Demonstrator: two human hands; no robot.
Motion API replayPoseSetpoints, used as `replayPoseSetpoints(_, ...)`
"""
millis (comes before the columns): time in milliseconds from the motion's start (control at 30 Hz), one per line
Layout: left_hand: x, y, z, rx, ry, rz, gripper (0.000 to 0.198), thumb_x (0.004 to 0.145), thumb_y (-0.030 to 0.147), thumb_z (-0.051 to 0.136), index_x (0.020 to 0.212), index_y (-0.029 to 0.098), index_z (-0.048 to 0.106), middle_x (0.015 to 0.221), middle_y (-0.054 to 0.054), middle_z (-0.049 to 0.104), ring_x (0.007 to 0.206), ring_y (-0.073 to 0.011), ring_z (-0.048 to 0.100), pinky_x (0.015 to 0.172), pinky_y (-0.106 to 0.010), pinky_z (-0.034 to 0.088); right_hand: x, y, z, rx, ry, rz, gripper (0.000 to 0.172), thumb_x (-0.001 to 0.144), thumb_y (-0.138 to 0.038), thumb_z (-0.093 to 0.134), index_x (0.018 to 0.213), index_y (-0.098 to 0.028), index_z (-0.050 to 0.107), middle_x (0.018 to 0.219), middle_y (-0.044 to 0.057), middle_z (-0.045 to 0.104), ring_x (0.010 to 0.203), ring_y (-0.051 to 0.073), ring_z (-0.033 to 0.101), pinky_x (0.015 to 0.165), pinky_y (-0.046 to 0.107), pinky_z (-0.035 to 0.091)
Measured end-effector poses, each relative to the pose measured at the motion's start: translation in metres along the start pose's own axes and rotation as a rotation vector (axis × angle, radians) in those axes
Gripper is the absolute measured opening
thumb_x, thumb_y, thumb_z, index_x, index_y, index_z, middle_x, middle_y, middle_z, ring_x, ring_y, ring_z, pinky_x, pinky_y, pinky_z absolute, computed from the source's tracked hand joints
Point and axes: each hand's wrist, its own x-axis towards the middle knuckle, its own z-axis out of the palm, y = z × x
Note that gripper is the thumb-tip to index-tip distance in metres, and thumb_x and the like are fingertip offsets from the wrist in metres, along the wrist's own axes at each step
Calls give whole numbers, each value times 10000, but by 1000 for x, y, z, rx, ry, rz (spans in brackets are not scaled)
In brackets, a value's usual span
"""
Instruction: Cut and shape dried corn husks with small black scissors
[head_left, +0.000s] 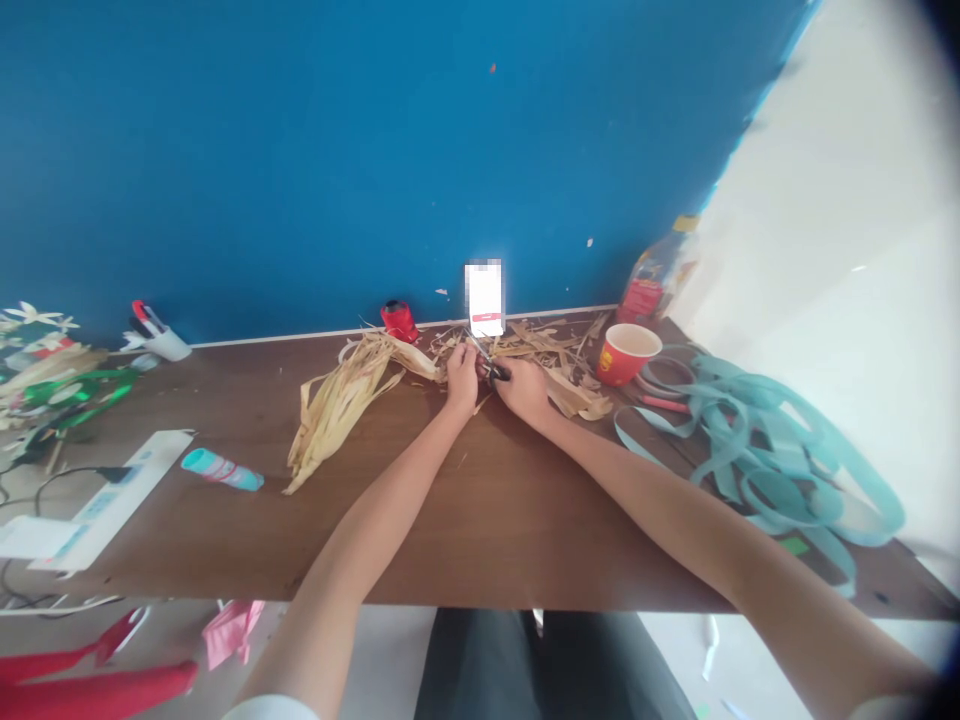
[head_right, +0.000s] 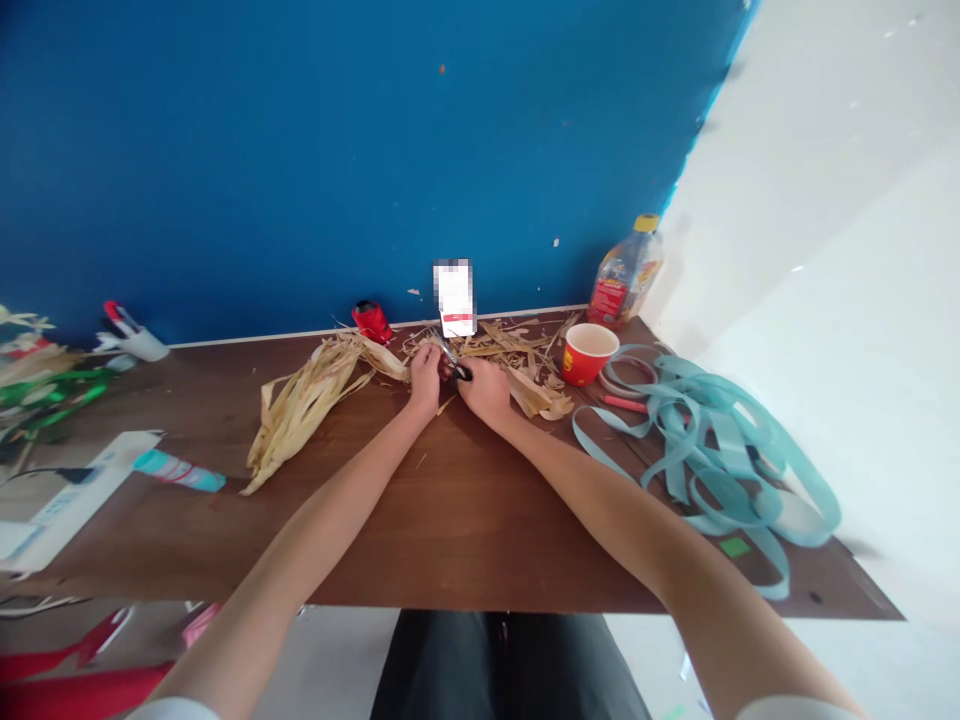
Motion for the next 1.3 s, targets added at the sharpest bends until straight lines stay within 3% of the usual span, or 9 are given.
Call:
replayPoseSetpoints(333, 0, 1, 0, 25, 87, -37, 219, 868, 297, 467, 679, 189, 444, 591, 31, 474, 477, -82, 435, 453, -219, 305, -1, -1, -2, -55, -45, 5, 261, 794, -244, 534, 941, -265, 750, 913, 48, 752, 848, 227, 665, 677, 261, 402)
replayPoseSetpoints(567, 0, 3, 0, 48, 174, -78, 284, 885, 334, 405, 638, 199, 373, 571, 39, 433, 461, -76, 409, 453, -219, 304, 1, 2, -4, -89, -100, 16, 256, 778, -264, 582, 958, -287, 763, 911, 53, 755, 851, 233, 668, 640, 259, 395)
replayPoseSetpoints(733, -1, 4, -1, 35, 162, -84, 258, 847, 269, 430, 610, 196, 359, 542, 47, 411, 438, -67, 378, 436, -214, 266, 9, 9, -11, -93, -167, -53, 286, 756, -234, 588, 968, -315, 762, 892, 26, 753, 834, 222, 664, 615, 256, 384)
replayPoseSetpoints(900, -4, 6, -1, 56, 125, -78, 271, 840, 237, 418, 581, 194, 355, 516, 43, 409, 424, -69, 369, 425, -210, 243, 20, 18, -27, -119, -183, -94, 253, 714, -178, 568, 848, -259, 767, 881, 41, 746, 818, 216, 654, 621, 257, 392)
replayPoseSetpoints(1000, -4, 6, -1, 82, 74, -55, 266, 844, 245, 434, 586, 183, 415, 520, 38, 432, 443, -74, 400, 437, -202, 273, 23, 24, -28, 57, -95, -43, 254, 714, -173, 532, 818, -240, 753, 804, 19, 733, 733, 187, 638, 600, 249, 402)
replayPoseSetpoints(1133, -2, 3, -2, 154, -34, 2, 214, 837, 288, 522, 662, 167, 548, 525, 34, 470, 470, -84, 434, 458, -200, 312, 22, 26, -14, 493, -74, 126, 265, 700, -255, 559, 897, -178, 718, 601, -5, 657, 508, 153, 557, 502, 257, 412)
replayPoseSetpoints(1300, -2, 2, -2, 173, -72, 32, 194, 841, 307, 548, 719, 164, 599, 514, 36, 477, 460, -84, 427, 449, -197, 307, 24, 22, -1, 902, 38, 199, 342, 627, -280, 659, 952, -174, 671, 605, -28, 621, 521, 129, 532, 502, 248, 424)
